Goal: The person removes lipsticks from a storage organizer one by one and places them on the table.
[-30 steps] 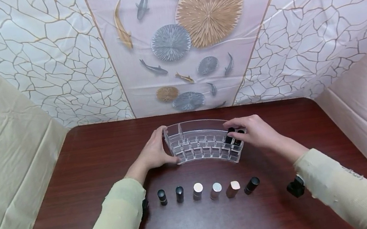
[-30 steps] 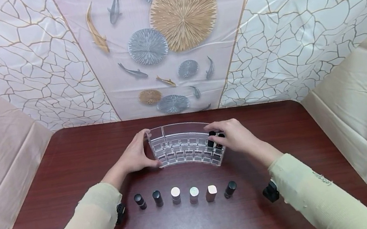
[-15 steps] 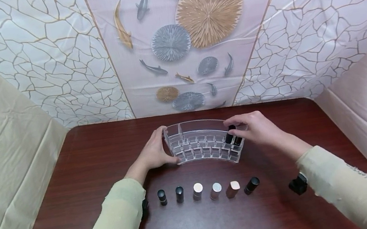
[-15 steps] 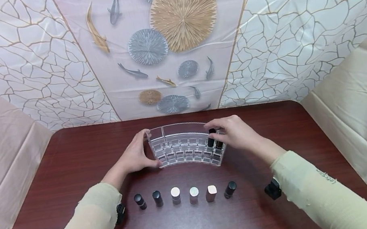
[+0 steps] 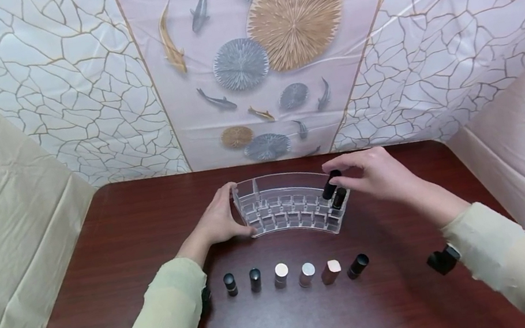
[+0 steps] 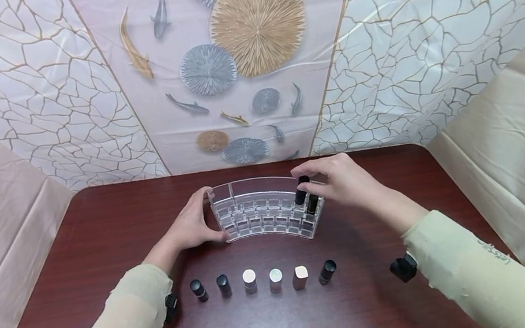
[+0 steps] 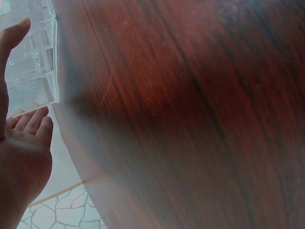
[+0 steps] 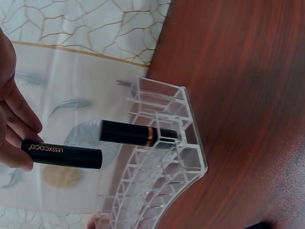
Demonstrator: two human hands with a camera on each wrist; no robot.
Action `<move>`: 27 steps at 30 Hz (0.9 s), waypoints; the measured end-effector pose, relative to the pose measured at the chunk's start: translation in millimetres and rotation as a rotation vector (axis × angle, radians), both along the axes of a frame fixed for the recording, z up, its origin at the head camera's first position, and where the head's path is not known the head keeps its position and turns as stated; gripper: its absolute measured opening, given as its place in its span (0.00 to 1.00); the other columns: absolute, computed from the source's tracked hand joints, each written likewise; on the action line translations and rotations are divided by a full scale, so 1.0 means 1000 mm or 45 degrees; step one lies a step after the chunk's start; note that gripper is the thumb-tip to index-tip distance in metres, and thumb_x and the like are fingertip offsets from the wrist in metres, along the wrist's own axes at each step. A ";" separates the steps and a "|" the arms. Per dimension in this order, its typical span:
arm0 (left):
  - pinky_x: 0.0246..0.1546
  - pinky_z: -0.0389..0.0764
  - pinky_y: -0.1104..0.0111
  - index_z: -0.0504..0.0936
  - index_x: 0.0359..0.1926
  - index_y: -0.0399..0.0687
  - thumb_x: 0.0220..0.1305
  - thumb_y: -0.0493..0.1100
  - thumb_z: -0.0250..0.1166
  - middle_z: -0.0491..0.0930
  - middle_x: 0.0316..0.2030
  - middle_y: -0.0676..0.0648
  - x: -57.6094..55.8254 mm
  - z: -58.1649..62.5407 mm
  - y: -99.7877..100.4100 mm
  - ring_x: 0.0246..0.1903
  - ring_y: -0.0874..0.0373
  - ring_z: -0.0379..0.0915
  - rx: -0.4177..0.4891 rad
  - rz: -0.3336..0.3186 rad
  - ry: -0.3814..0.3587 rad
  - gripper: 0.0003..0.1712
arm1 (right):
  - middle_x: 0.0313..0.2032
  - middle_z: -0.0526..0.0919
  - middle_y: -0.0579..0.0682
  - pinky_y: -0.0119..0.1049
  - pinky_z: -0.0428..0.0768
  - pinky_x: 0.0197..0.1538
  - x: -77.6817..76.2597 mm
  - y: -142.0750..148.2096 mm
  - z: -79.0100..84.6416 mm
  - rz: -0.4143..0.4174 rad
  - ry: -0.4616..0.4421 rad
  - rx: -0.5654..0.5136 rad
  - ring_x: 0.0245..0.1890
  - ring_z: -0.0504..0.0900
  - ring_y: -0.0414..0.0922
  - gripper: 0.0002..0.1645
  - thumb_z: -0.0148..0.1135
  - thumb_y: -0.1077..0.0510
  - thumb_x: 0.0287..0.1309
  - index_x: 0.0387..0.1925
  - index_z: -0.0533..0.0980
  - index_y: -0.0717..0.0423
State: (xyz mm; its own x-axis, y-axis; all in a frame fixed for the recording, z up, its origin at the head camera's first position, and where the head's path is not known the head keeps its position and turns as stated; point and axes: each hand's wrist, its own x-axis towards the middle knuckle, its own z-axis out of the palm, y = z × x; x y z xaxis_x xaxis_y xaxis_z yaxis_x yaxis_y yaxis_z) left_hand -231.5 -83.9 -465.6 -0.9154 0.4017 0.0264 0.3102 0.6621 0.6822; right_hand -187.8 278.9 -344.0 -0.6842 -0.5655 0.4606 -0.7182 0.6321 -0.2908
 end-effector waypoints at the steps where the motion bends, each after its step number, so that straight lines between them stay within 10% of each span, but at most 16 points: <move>1: 0.72 0.71 0.49 0.57 0.78 0.39 0.41 0.51 0.90 0.67 0.71 0.35 0.000 0.000 0.000 0.70 0.41 0.68 -0.001 0.000 -0.001 0.70 | 0.44 0.93 0.44 0.29 0.81 0.41 0.002 0.000 0.003 0.011 0.009 0.001 0.42 0.92 0.43 0.20 0.80 0.66 0.57 0.52 0.89 0.51; 27: 0.73 0.69 0.48 0.56 0.78 0.39 0.41 0.51 0.90 0.66 0.71 0.35 0.000 0.000 0.000 0.71 0.39 0.66 0.003 -0.005 -0.005 0.70 | 0.44 0.92 0.38 0.22 0.78 0.42 0.057 0.030 0.023 -0.009 0.010 0.076 0.39 0.89 0.35 0.27 0.82 0.66 0.50 0.53 0.89 0.47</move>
State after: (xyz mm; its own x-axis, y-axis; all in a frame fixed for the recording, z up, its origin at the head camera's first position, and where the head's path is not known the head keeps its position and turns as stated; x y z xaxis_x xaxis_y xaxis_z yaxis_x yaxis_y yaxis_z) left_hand -231.8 -83.4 -465.5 -0.9140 0.4051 0.0237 0.3101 0.6594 0.6848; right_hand -130.7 308.9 -321.4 -0.6849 -0.5871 0.4315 -0.7156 0.6535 -0.2467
